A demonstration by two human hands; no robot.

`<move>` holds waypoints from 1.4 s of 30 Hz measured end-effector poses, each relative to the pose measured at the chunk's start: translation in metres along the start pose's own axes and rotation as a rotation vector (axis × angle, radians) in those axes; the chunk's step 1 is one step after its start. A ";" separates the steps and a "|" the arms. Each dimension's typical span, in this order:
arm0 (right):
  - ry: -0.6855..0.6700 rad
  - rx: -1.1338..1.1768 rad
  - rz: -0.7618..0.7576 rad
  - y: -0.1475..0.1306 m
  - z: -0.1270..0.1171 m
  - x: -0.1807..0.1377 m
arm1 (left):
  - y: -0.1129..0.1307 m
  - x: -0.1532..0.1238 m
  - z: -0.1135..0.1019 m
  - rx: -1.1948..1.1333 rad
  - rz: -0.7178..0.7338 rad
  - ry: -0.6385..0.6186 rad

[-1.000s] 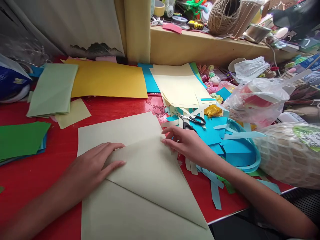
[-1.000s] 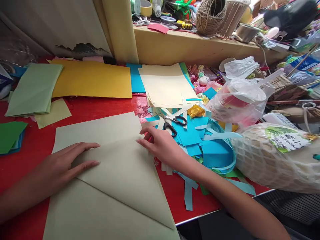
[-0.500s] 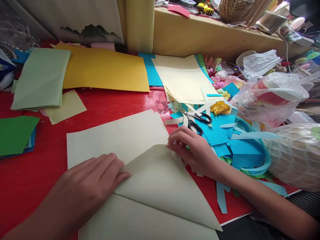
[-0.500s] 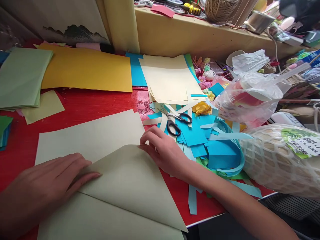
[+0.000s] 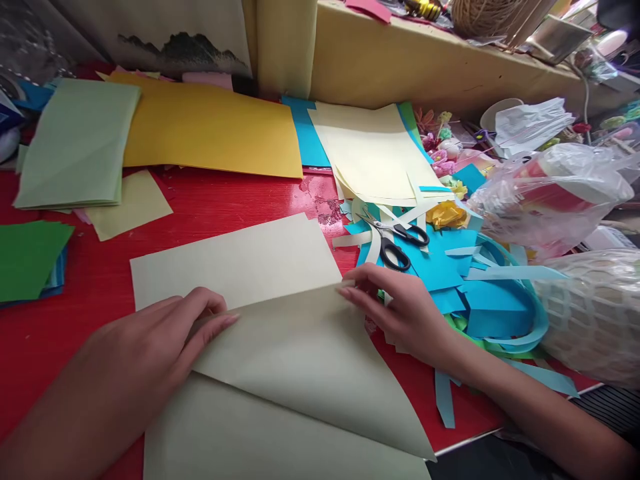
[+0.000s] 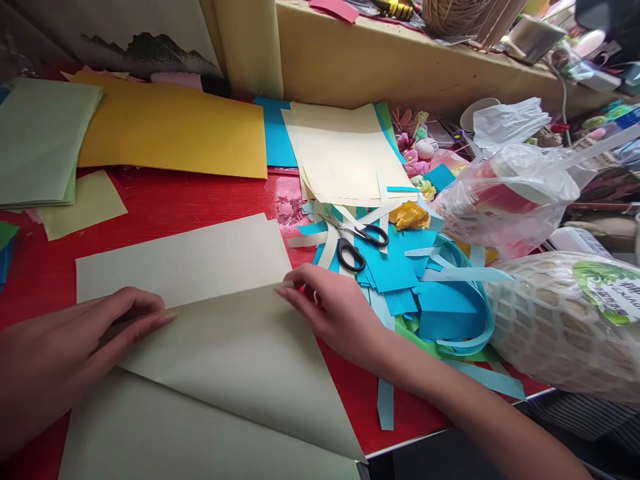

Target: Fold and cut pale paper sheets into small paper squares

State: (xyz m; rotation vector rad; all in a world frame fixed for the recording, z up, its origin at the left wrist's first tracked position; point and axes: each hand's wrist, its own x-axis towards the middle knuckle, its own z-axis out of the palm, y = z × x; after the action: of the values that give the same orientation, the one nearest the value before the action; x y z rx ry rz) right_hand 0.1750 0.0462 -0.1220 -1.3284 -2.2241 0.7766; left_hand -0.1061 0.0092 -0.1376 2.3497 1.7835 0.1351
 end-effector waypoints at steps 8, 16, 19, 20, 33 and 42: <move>-0.024 -0.041 0.226 0.001 0.004 0.018 | 0.006 0.007 -0.003 -0.167 -0.268 -0.159; 0.007 -0.041 0.306 0.003 0.006 0.025 | 0.003 0.010 -0.001 -0.162 -0.283 -0.156; 0.018 -0.054 0.317 0.001 0.006 0.027 | 0.004 0.011 -0.003 -0.172 -0.287 -0.168; 0.019 -0.055 0.320 0.001 0.007 0.028 | 0.006 0.012 -0.005 -0.181 -0.296 -0.175; 0.090 -0.231 0.255 0.009 0.014 0.029 | 0.016 0.015 -0.013 -0.219 -0.345 -0.141; 0.094 -0.284 0.128 0.013 0.016 0.023 | 0.015 0.013 -0.013 -0.224 -0.349 -0.196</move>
State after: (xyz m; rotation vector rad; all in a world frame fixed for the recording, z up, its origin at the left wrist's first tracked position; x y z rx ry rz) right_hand 0.1632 0.0672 -0.1409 -1.6174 -2.2530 0.4399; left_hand -0.0909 0.0194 -0.1226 1.8048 1.9327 0.0493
